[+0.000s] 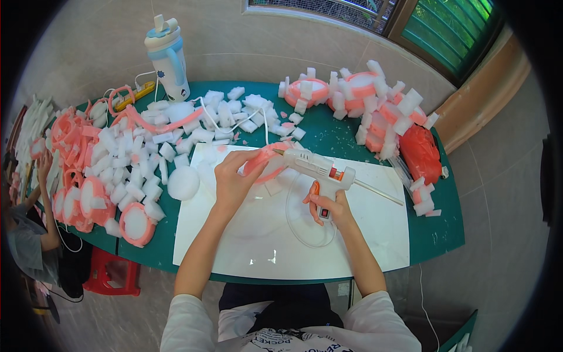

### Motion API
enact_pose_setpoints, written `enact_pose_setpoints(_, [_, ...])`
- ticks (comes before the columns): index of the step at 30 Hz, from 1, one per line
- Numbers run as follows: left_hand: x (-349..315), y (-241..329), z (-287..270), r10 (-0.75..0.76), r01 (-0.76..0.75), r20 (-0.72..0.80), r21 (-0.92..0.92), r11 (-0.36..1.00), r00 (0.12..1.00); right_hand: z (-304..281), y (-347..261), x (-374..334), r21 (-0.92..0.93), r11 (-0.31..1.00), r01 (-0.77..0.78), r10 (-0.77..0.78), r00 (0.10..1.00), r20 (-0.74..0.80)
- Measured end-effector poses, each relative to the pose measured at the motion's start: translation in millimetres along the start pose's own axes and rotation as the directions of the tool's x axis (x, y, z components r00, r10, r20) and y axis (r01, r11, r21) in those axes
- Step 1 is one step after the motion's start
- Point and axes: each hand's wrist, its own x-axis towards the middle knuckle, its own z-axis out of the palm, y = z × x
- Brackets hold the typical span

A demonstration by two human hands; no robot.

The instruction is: Using a hot glue gun to assemble pink and white foam pieces into decorative circular shapes.

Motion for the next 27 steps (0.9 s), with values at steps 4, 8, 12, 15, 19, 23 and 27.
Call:
enact_pose_setpoints(4, [0.1, 0.3, -0.2, -0.010, 0.010, -0.004, 0.001, 1.000, 1.000, 3.0, 0.2, 0.0, 0.031, 0.999, 0.027, -0.026, 0.999, -0.038])
enact_pose_setpoints(8, [0.3, 0.0, -0.3, 0.014, -0.014, -0.013, 0.026, 1.000, 1.000, 1.2, -0.1, -0.5, 0.025, 0.999, 0.021, -0.020, 0.999, -0.027])
enact_pose_setpoints(12, [-0.3, -0.2, 0.5, -0.007, 0.008, -0.018, 0.017, 1.000, 1.000, -0.6, 1.2, -0.1, 0.032, 0.999, 0.002, -0.001, 1.000, -0.025])
enact_pose_setpoints(15, [-0.7, -0.4, 0.4, -0.017, 0.018, -0.019, 0.017, 1.000, 1.000, -0.6, 2.6, -0.2, 0.045, 0.999, -0.005, 0.007, 0.999, -0.038])
enact_pose_setpoints(19, [-0.6, -1.3, -0.2, -0.018, 0.018, -0.013, 0.025, 1.000, 1.000, -2.9, 2.1, -1.4, 0.044, 0.997, -0.057, 0.058, 0.998, -0.029])
enact_pose_setpoints(23, [-0.4, -1.7, 0.0, -0.034, 0.035, -0.015, 0.031, 0.999, 0.999, -5.0, 1.4, -2.4, 0.050, 0.994, -0.096, 0.097, 0.995, -0.023])
enact_pose_setpoints(27, [0.1, -1.2, -0.8, -0.025, 0.026, -0.015, 0.029, 0.999, 1.000, -5.8, -0.8, -1.2, 0.050, 0.996, -0.074, 0.074, 0.997, -0.005])
